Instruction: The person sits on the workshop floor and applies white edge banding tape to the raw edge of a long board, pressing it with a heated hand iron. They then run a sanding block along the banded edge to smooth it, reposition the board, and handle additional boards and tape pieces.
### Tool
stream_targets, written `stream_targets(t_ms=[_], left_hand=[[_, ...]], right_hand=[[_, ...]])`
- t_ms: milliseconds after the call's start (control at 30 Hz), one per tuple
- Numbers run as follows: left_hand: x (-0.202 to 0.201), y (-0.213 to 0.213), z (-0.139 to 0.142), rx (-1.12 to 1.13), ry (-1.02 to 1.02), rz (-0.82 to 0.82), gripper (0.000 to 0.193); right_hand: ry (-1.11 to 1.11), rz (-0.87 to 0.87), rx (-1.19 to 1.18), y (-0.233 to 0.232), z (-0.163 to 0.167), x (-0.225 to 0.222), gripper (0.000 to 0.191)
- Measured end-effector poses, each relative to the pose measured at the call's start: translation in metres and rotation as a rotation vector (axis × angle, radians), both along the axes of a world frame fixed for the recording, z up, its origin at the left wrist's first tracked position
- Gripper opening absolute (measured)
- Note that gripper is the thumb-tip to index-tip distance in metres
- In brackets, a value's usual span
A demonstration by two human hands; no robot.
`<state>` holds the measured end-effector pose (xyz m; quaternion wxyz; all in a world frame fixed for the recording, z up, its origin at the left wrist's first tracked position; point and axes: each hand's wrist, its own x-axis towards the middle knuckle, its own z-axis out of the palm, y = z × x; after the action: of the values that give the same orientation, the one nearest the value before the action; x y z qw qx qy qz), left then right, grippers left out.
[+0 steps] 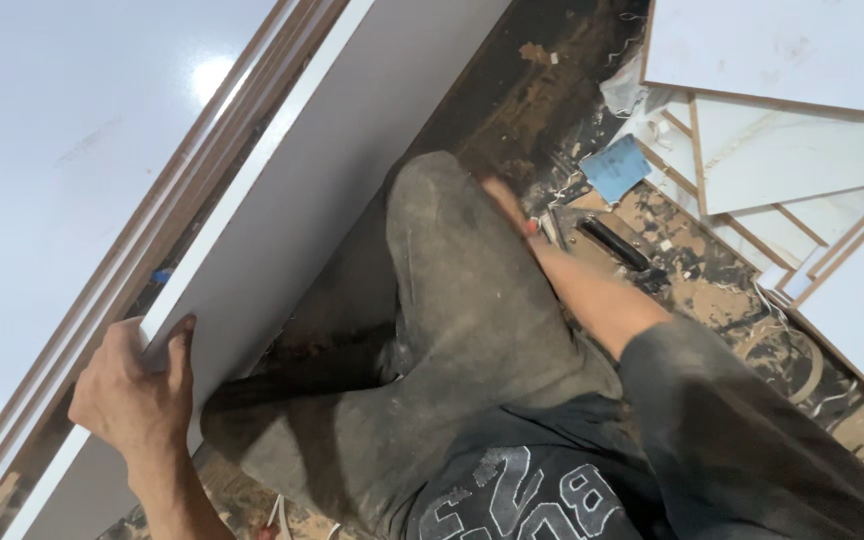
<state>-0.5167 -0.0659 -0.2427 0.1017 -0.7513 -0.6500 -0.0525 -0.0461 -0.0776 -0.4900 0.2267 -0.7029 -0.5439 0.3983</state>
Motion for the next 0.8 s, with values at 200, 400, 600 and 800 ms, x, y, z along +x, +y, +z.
stream_targets(t_ms=[200,400,600,800], left_hand=[[0.009,0.004,0.010,0.009,-0.055,-0.014,0.043],[0.017,0.006,0.020,-0.005,-0.109,0.004,0.042],[0.016,0.001,0.027,0.029,-0.124,-0.060,0.038],[0.018,0.001,0.031,0.002,-0.135,-0.032,0.037]], right_hand=[[0.091,0.117,-0.067,-0.040,-0.013,-0.042,0.035],[0.139,0.271,-0.118,-0.043,-0.022,-0.074,0.035],[0.193,0.467,-0.212,-0.054,-0.014,-0.107,0.034],[0.232,0.583,-0.255,-0.067,0.000,-0.122,0.034]])
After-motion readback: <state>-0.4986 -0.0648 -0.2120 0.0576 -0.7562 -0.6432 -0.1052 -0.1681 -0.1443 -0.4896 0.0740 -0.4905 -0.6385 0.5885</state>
